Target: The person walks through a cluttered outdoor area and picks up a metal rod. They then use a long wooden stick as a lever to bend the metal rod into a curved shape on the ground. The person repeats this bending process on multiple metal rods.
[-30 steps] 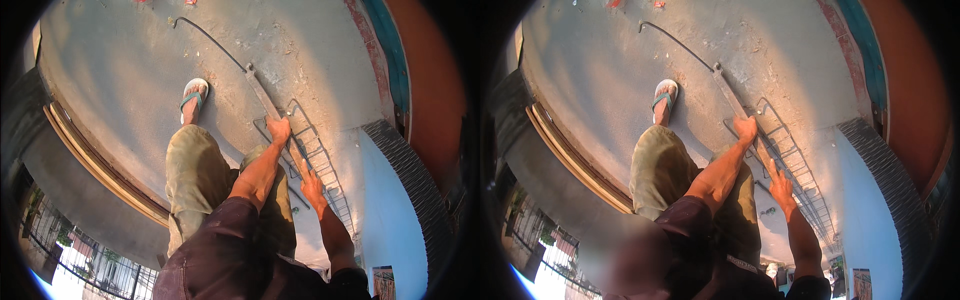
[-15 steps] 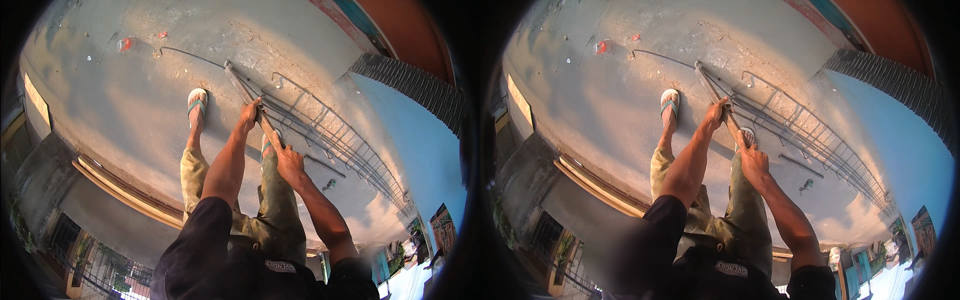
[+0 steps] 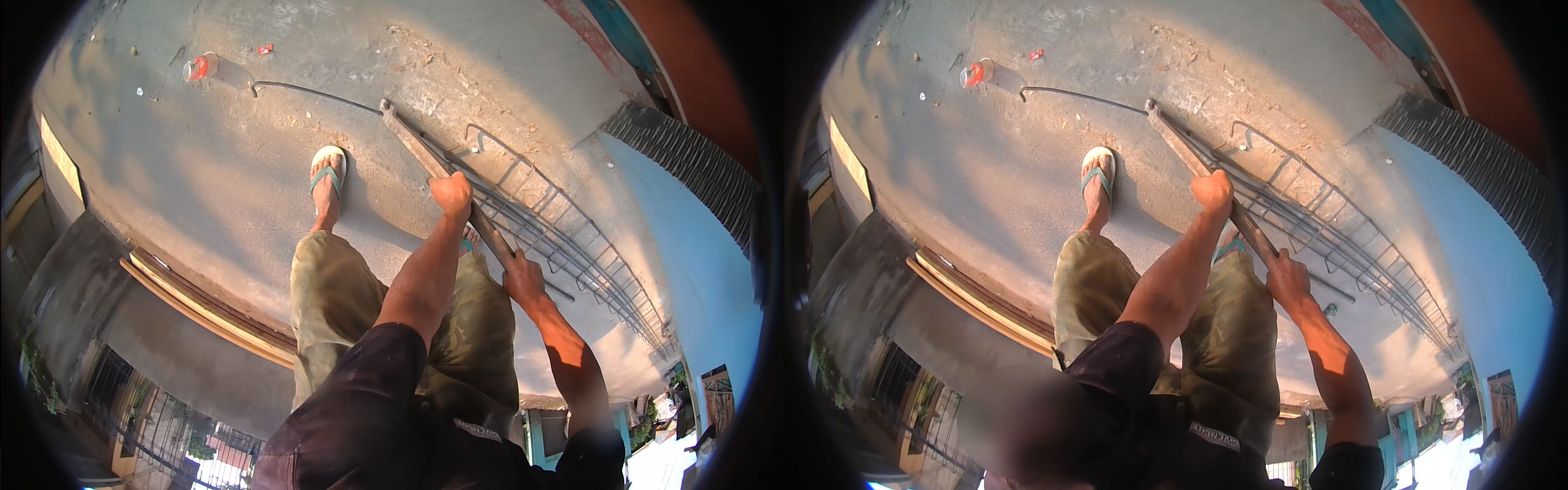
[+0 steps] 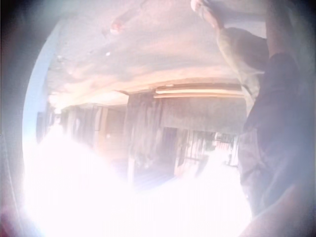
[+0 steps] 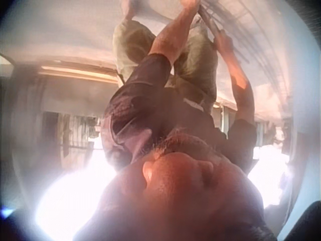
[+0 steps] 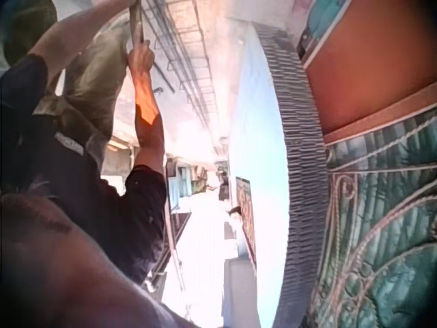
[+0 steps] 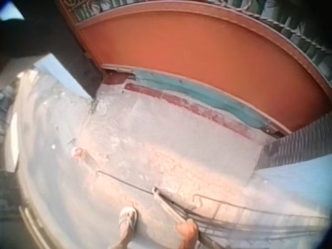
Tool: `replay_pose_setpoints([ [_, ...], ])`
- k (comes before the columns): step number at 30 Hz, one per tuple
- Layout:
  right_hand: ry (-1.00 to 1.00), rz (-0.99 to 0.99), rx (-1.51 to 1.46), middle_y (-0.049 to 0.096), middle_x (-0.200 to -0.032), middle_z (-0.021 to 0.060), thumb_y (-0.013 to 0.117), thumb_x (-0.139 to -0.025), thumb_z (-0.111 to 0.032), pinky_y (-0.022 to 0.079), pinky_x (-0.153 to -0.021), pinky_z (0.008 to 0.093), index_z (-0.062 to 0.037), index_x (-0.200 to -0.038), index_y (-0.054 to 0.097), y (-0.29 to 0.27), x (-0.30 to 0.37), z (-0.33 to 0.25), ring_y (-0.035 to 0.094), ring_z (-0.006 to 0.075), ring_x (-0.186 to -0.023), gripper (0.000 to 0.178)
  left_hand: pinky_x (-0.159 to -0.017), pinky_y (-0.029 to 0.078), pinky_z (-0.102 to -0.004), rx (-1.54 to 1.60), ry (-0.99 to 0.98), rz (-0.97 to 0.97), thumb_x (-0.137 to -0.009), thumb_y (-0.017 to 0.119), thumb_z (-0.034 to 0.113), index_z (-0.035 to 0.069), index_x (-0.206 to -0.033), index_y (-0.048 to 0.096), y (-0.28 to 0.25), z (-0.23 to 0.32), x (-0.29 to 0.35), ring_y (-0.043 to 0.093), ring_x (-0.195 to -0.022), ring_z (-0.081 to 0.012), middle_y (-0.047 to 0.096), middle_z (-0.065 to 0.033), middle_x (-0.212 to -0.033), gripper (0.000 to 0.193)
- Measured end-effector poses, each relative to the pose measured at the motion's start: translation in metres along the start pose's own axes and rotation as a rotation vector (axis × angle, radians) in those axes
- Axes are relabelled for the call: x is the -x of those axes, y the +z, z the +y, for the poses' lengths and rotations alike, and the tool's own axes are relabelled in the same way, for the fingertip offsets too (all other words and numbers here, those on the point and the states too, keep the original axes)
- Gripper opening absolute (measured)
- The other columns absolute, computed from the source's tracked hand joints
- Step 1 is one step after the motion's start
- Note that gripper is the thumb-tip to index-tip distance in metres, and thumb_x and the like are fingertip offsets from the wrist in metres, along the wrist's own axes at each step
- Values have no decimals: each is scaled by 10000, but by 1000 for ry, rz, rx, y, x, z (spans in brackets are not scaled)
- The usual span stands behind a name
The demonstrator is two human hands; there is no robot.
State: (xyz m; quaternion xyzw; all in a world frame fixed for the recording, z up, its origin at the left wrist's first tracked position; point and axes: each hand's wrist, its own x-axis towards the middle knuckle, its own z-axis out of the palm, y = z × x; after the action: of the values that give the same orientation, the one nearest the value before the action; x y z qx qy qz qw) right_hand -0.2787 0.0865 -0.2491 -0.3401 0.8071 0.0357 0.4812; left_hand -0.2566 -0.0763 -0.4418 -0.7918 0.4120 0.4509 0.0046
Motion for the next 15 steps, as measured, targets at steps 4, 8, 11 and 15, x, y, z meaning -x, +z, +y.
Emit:
replay_pose_setpoints([
  [4,-11,-36,12,606,-990,258,590,-722,19,533,-647,521,-332,-1526,239,8,-22,36,641,450,-718,946,-825,498,-440,-42,-100,38,-711,621,93,-123,-1008,602,14,10,8,656,-960,-412,657,-315,-1002,368],
  [8,-118,35,8,605,-953,242,571,-745,46,535,-613,502,-300,-1530,243,13,-39,80,652,426,-714,919,-905,476,-440,-33,-147,77,-723,625,93,-83,-1115,559,31,29,31,622,-1058,-406,631,-302,-1109,435],
  [11,-186,77,31,609,-942,237,589,-737,48,536,-614,499,-310,-1531,237,12,-61,115,655,422,-726,940,-917,481,-430,-11,-226,129,-729,632,95,-64,-1121,561,58,39,28,623,-1061,-404,624,-287,-1142,429],
  [15,-232,156,89,617,-930,225,582,-747,54,530,-643,505,-332,-1534,221,20,-73,142,663,408,-740,948,-930,480,-426,-23,-187,191,-722,629,79,-57,-1134,551,78,19,36,622,-1068,-407,619,-280,-1155,441],
])
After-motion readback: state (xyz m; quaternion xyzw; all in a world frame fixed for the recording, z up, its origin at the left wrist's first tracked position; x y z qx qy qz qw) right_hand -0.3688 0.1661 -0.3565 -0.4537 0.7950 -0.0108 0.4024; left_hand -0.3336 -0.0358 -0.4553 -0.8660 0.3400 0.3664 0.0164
